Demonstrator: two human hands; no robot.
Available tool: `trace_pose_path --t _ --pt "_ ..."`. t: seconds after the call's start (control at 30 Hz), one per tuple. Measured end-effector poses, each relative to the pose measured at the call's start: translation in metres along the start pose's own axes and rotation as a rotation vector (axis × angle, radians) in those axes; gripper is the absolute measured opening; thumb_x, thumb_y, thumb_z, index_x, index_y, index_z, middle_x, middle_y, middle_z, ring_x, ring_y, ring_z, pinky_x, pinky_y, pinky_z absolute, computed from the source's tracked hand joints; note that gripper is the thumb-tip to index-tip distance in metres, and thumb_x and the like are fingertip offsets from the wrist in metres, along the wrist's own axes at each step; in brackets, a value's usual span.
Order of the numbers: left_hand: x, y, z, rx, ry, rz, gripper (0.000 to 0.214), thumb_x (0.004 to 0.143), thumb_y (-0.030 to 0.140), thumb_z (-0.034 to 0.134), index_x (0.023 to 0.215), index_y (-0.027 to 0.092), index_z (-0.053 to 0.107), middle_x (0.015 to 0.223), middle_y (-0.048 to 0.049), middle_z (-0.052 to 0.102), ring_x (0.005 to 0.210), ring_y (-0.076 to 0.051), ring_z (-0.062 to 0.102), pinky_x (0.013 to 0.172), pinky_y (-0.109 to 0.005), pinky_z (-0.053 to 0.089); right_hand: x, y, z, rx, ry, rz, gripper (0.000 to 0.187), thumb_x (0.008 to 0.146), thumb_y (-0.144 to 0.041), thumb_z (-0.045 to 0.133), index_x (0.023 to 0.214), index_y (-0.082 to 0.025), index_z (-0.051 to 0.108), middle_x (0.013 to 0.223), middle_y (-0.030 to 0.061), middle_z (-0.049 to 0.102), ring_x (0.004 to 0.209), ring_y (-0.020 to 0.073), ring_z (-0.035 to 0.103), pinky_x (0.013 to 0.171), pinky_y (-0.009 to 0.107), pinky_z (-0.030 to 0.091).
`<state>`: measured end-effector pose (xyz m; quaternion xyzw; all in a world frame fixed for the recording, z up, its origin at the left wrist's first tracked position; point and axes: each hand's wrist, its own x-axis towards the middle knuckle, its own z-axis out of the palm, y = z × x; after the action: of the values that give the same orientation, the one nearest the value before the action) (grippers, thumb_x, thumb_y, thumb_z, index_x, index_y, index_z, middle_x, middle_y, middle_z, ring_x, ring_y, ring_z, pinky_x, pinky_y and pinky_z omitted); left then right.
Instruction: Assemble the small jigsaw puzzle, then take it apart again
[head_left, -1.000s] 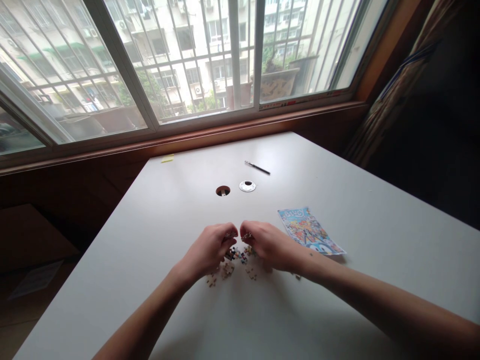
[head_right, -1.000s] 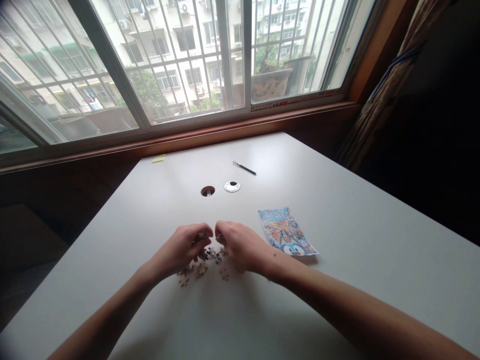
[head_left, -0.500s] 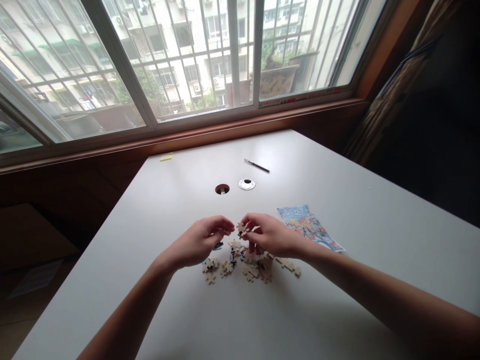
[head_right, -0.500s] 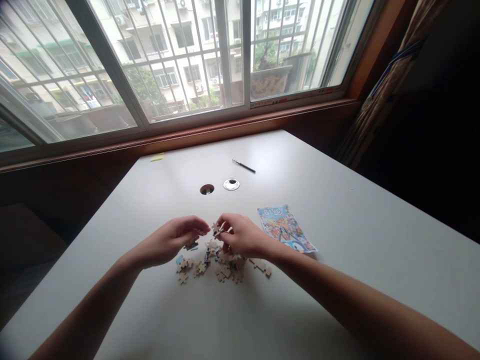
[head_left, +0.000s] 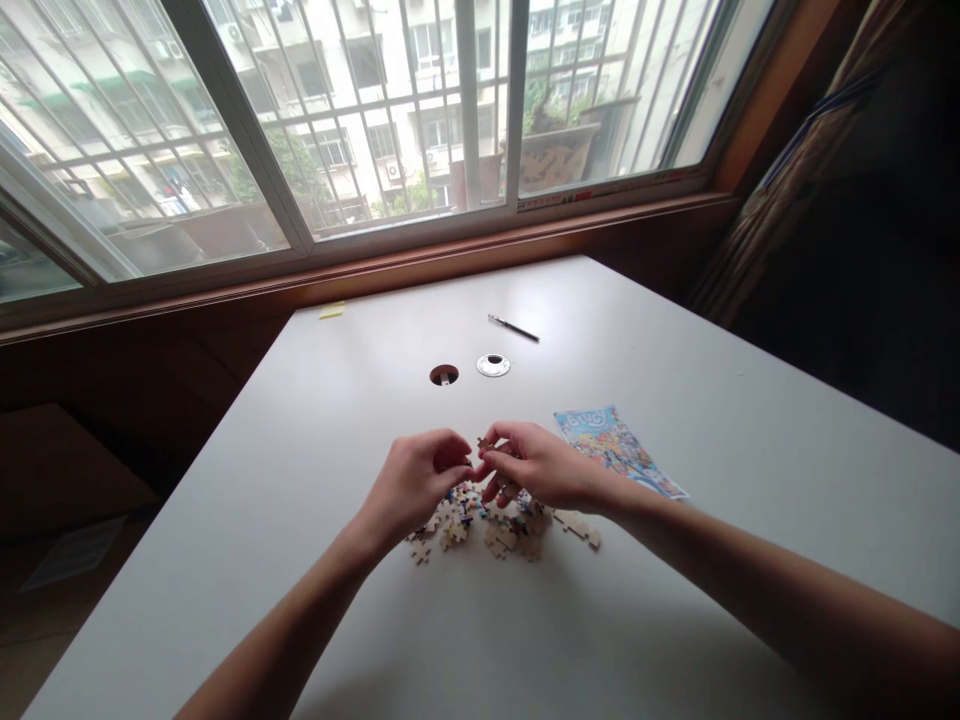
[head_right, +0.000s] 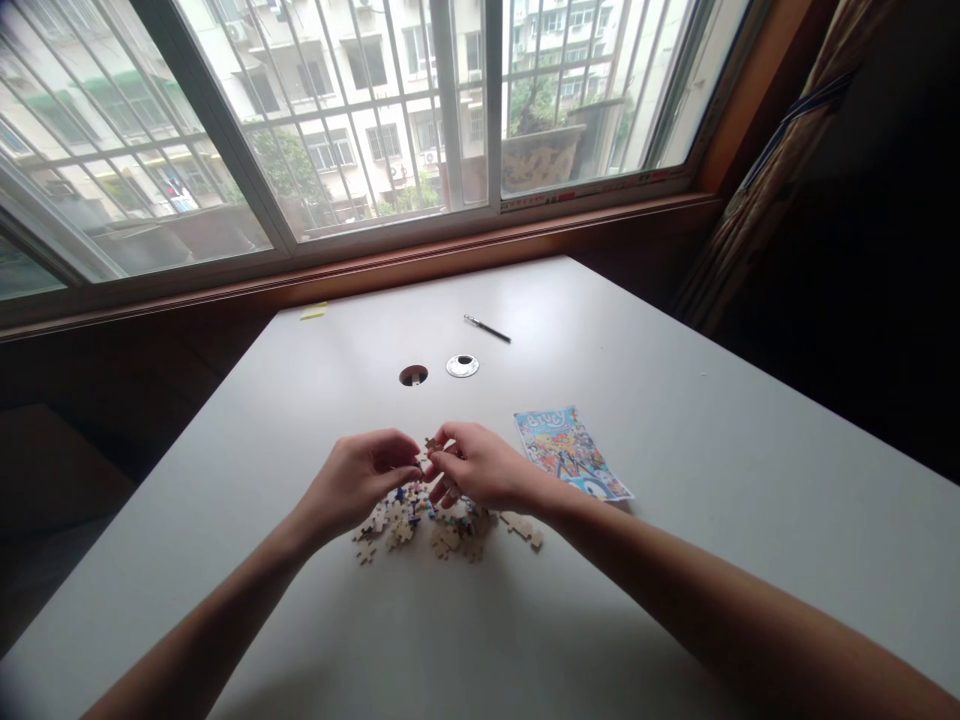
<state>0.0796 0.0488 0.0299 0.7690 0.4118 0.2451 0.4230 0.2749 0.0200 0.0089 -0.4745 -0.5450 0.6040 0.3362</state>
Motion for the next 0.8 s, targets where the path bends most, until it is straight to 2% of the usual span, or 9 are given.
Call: trace_pose_path --t 0.1,0.17,0.27,0.4,0.5,0.7,0.8 --pt "0.001 0.001 -0.004 0.027 0.01 -0.031 0.012 0.082 0.027 0.071 0.087 0.017 0.069 0.073 -0.002 0.071 0.066 -0.014 0.063 0.059 -0.022 0.048 -0.001 -0.002 -0.004 -0.189 0.023 -0.021 0.013 0.093 -0.028 0.056 0.091 -0.016 0.056 0.082 0.0067 0.07 0.06 0.0141 0.066 0.054 0.027 0.053" --pt "0.001 0.002 -0.004 -0.03 -0.038 -0.029 0.015 0.084 0.031 0.069 0.089 0.017 0.069 0.073 -0.0024 0.071 0.065 -0.013 0.062 0.057 -0.022 0.047 -0.002 -0.003 -0.005 -0.266 -0.037 -0.073 0.015 0.089 -0.028 0.061 0.095 -0.015 0.061 0.081 0.0058 0.069 0.066 0.0143 0.065 0.057 0.025 0.052" --pt "0.001 0.003 -0.002 -0.12 -0.075 -0.034 0.018 0.084 0.033 0.069 0.09 0.016 0.068 0.075 -0.0041 0.07 0.066 -0.015 0.064 0.059 -0.024 0.049 -0.003 -0.003 -0.005 -0.25 -0.12 -0.148 0.024 0.085 -0.032 0.067 0.102 -0.015 0.063 0.087 0.0056 0.07 0.075 0.0156 0.065 0.062 0.024 0.051" --pt "0.002 0.004 -0.003 -0.195 -0.091 -0.036 0.023 0.083 0.033 0.071 0.094 0.014 0.069 0.08 -0.0063 0.072 0.069 -0.016 0.066 0.062 -0.026 0.052 -0.005 -0.006 -0.005 -0.31 -0.128 -0.211 0.023 0.09 -0.036 0.06 0.091 -0.015 0.066 0.075 0.0025 0.066 0.068 0.0131 0.06 0.06 0.024 0.047" --pt "0.002 0.005 -0.008 -0.219 -0.107 -0.03 0.027 0.085 0.036 0.07 0.098 0.013 0.07 0.082 -0.008 0.073 0.071 -0.016 0.066 0.066 -0.027 0.053 -0.008 -0.011 -0.005 -0.351 -0.147 -0.209 0.026 0.095 -0.035 0.052 0.092 -0.015 0.067 0.074 0.0025 0.064 0.065 0.0125 0.058 0.058 0.024 0.045" --pt "0.001 0.005 -0.013 -0.109 -0.119 -0.034 0.033 0.088 0.042 0.065 0.102 0.013 0.072 0.084 -0.0084 0.074 0.071 -0.016 0.065 0.06 -0.024 0.049 -0.006 -0.015 -0.005 -0.366 -0.124 -0.12 0.033 0.099 -0.033 0.04 0.088 -0.014 0.065 0.077 0.0047 0.065 0.063 0.0127 0.059 0.056 0.024 0.045" --pt "0.0 0.004 -0.017 0.025 -0.201 -0.039 0.029 0.089 0.039 0.063 0.102 0.016 0.075 0.087 -0.0073 0.075 0.077 -0.019 0.067 0.065 -0.026 0.05 -0.006 -0.015 -0.006 -0.546 -0.065 -0.153 0.03 0.096 -0.029 0.044 0.088 -0.015 0.069 0.077 0.0053 0.068 0.068 0.0157 0.06 0.063 0.028 0.047"
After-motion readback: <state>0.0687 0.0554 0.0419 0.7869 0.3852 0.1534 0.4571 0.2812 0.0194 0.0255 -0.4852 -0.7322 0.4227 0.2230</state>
